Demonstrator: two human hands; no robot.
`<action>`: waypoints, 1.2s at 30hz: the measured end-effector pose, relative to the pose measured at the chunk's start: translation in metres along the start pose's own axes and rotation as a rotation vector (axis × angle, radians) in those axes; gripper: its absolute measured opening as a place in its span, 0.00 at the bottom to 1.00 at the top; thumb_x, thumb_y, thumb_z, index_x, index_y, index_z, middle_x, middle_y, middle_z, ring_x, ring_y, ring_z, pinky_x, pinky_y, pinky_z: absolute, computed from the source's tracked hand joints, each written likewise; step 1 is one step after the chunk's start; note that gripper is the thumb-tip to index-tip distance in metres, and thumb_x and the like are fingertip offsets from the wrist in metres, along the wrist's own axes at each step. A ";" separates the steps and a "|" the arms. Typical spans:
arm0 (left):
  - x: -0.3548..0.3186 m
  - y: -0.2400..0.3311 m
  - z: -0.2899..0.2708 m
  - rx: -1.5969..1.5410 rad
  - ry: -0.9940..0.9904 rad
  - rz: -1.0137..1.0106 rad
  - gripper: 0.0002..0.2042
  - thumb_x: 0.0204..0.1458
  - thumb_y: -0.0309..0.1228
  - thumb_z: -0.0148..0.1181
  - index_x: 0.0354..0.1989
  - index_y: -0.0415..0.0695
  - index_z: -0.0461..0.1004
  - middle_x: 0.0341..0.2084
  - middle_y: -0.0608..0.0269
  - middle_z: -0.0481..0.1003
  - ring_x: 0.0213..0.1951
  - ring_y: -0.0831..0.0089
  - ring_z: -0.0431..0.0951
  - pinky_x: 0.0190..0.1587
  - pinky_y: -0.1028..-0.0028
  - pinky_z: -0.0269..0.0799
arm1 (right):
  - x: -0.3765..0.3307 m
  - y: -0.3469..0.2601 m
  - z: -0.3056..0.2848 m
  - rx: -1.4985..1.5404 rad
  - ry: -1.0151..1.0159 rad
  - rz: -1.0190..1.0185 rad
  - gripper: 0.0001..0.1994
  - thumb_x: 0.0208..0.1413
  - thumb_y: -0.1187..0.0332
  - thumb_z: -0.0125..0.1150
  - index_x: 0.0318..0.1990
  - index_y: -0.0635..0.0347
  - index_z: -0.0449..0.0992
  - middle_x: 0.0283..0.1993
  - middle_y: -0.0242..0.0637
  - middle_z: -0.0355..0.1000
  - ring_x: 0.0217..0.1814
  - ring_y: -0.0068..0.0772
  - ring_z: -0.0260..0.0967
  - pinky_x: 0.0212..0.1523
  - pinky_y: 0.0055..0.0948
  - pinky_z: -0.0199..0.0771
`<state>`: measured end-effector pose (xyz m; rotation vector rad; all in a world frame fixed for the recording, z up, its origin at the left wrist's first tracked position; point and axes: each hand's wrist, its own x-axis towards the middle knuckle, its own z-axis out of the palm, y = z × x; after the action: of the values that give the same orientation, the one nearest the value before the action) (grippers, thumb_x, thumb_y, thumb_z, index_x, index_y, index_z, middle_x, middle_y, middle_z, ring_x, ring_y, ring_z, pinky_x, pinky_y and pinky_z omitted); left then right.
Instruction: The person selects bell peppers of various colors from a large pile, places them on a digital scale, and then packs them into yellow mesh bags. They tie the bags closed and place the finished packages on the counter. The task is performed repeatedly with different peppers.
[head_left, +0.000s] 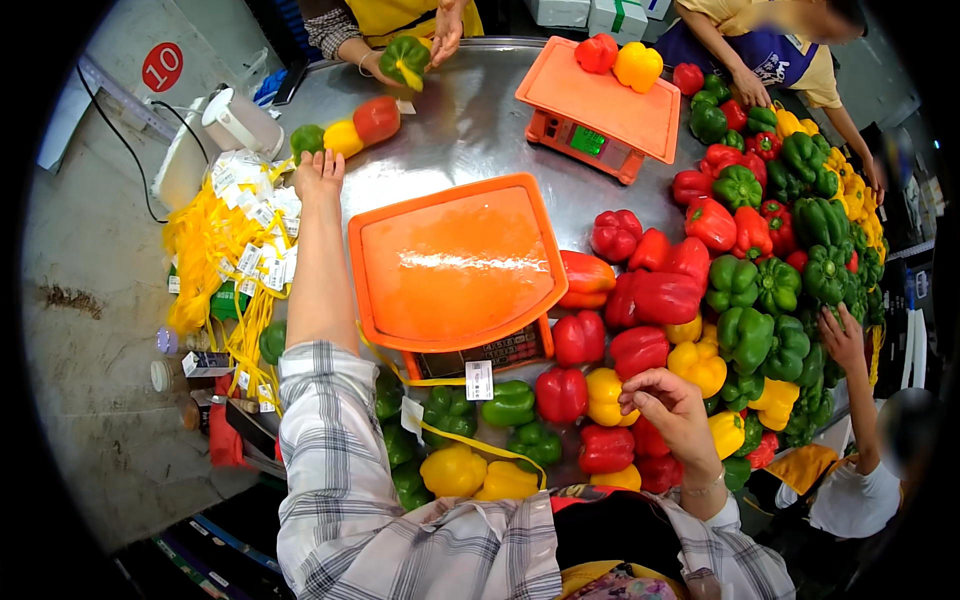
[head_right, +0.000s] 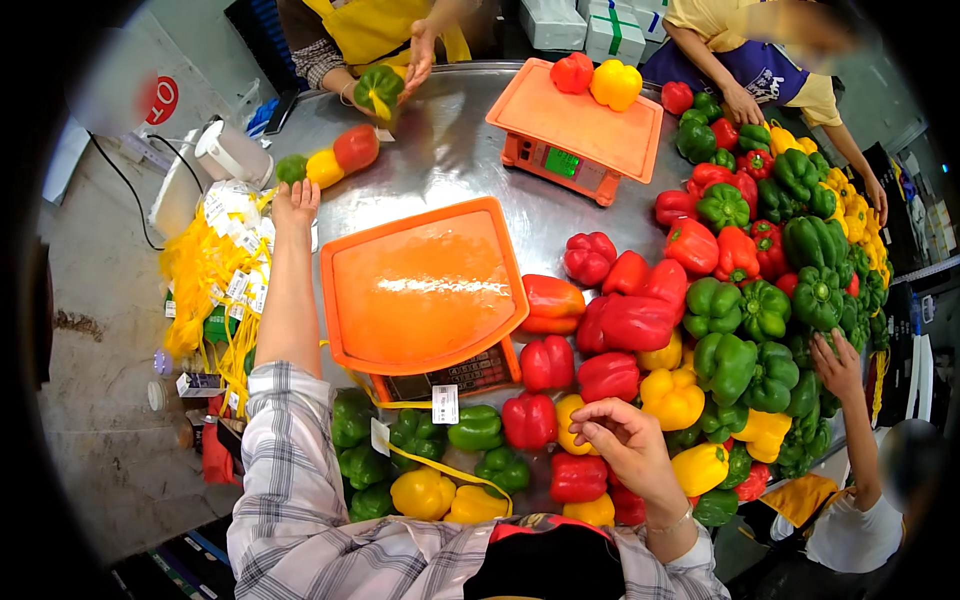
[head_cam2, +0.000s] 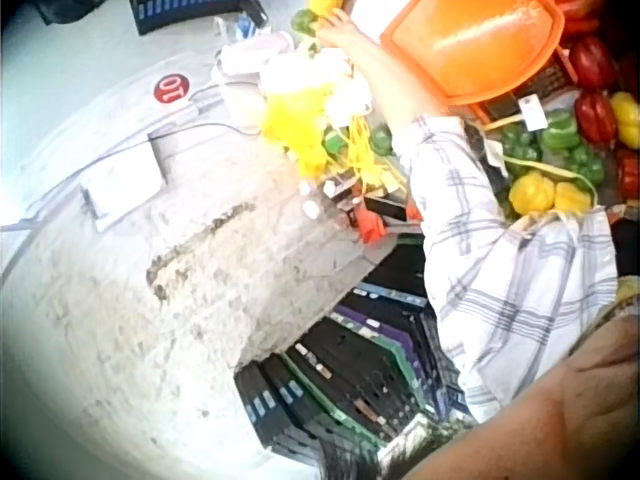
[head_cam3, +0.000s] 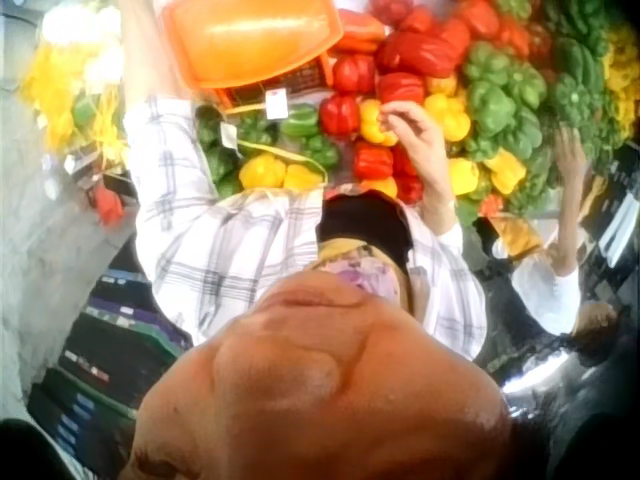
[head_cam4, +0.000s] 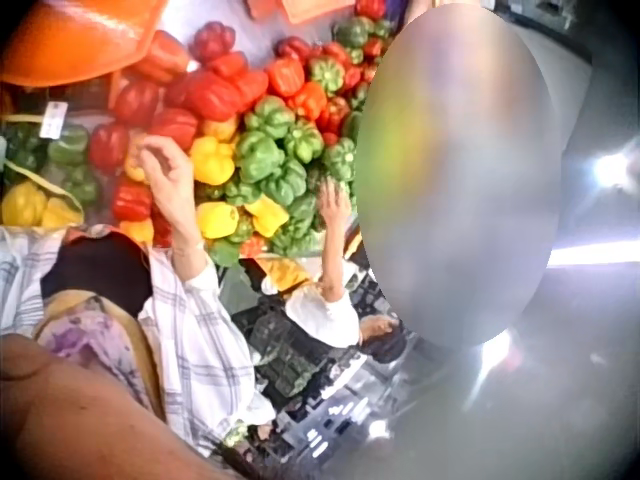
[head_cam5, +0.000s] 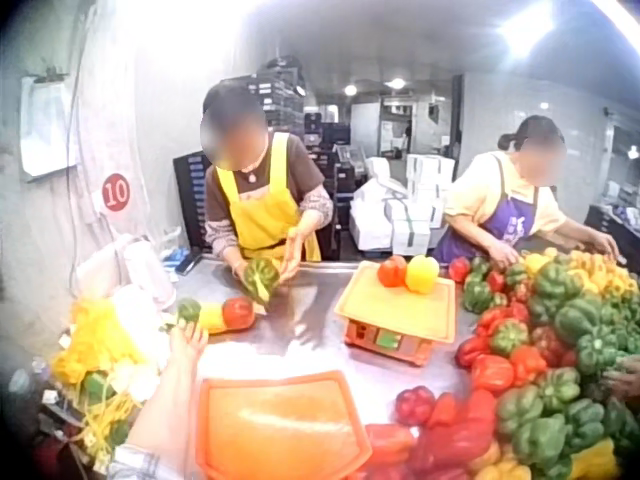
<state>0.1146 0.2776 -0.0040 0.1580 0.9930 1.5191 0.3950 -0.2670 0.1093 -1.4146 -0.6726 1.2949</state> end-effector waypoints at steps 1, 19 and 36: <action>-0.004 0.009 -0.004 -0.042 -0.073 -0.024 0.12 0.63 0.33 0.54 0.50 0.39 0.67 0.53 0.56 0.69 0.54 0.60 0.72 0.52 0.55 0.75 | 0.000 -0.001 0.003 -0.007 -0.015 -0.011 0.07 0.62 0.78 0.55 0.46 0.68 0.75 0.43 0.36 0.75 0.44 0.24 0.74 0.47 0.25 0.76; -0.431 -0.079 -0.100 0.731 -0.989 -0.466 0.06 0.60 0.24 0.57 0.45 0.40 0.73 0.30 0.66 0.74 0.29 0.81 0.73 0.34 0.81 0.70 | -0.111 0.035 -0.063 -0.840 0.215 -0.574 0.08 0.53 0.70 0.61 0.39 0.62 0.77 0.37 0.45 0.74 0.41 0.49 0.73 0.42 0.43 0.74; -0.545 -0.110 -0.110 1.001 -1.338 -0.416 0.07 0.59 0.25 0.58 0.45 0.40 0.74 0.31 0.66 0.76 0.32 0.81 0.75 0.38 0.80 0.71 | -0.067 0.028 -0.253 0.368 0.583 -0.352 0.29 0.59 0.58 0.63 0.65 0.54 0.61 0.57 0.41 0.71 0.53 0.39 0.74 0.43 0.46 0.82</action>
<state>0.2594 -0.2612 0.0944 1.3678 0.4870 0.1901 0.6082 -0.4165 0.0709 -1.2145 -0.2501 0.6369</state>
